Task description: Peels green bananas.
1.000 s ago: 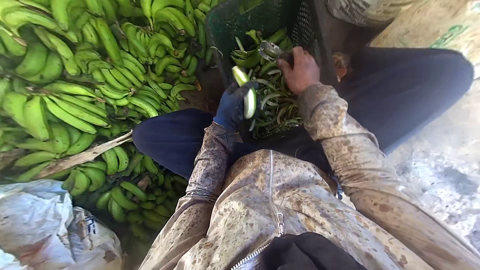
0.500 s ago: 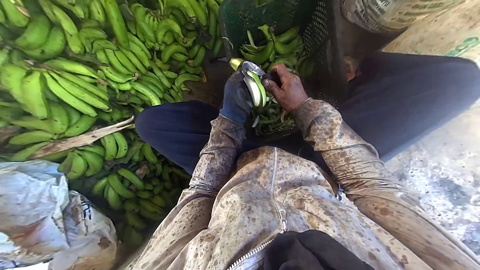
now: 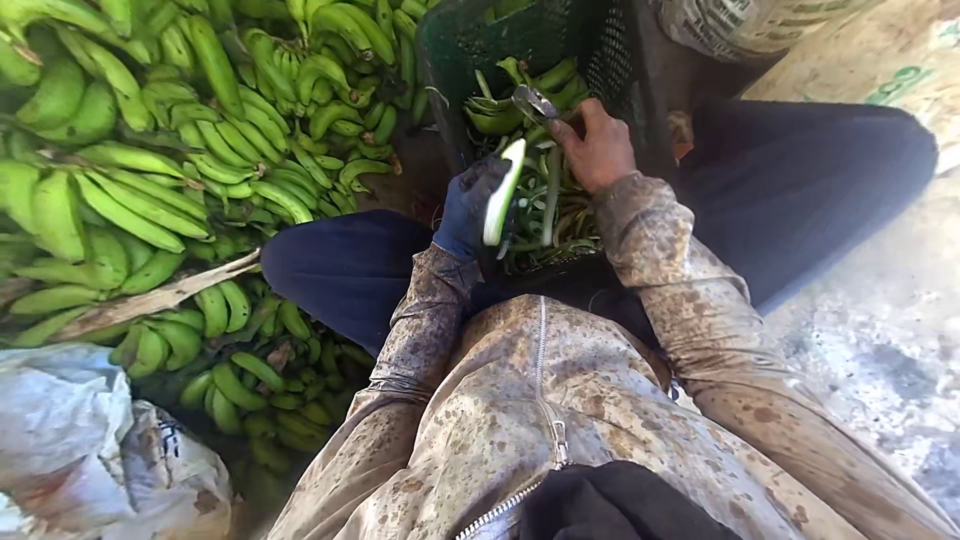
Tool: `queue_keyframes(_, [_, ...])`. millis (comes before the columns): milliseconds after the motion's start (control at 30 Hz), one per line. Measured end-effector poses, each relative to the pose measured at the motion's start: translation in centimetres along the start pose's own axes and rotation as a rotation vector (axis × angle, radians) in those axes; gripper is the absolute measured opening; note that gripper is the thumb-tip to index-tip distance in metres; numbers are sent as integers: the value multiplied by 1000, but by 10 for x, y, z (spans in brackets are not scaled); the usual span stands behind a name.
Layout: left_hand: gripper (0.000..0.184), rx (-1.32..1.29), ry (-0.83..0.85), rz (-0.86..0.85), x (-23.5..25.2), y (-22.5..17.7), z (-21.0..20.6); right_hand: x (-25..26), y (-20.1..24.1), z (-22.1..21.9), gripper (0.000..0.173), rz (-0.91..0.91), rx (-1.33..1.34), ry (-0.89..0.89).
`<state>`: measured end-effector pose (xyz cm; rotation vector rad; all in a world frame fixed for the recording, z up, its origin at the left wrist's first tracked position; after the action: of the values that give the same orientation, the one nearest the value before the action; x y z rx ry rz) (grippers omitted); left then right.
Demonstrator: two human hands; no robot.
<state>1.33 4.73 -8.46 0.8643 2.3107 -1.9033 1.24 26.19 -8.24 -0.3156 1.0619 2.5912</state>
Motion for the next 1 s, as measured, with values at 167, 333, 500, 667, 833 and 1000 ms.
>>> queue_keyframes(167, [42,-712,-290,63,21,-1,28,-44,10,-34,44,511,73,56])
queue_keyframes(333, [31,-471,-294,-30,11,5,2,-27,22,-52,49,437,28,147])
queue_keyframes(500, [47,-391,-115,142,-4,13,-1,4,13,-27,50,69,40,119])
queue_keyframes(667, [49,-572,-196,38,12,0,35,-40,12,-41,44,465,125,125])
queue_keyframes(833, [35,-450,-199,90,10,4,14,-22,20,-52,43,395,103,186])
queue_keyframes(1000, [44,-309,-109,161,-12,5,4,17,-25,-34,58,-142,175,72])
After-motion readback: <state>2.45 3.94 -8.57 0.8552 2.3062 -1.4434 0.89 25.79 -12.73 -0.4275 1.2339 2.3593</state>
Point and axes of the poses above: each hand's wrist, its own x-axis towards the middle knuckle, its own z-axis out of the back of the hand, y = z × x, the point moved 3 cm from there along x, towards the middle knuckle, and after that the axes turned 2 degrees about -x, right-handed, at the moved point
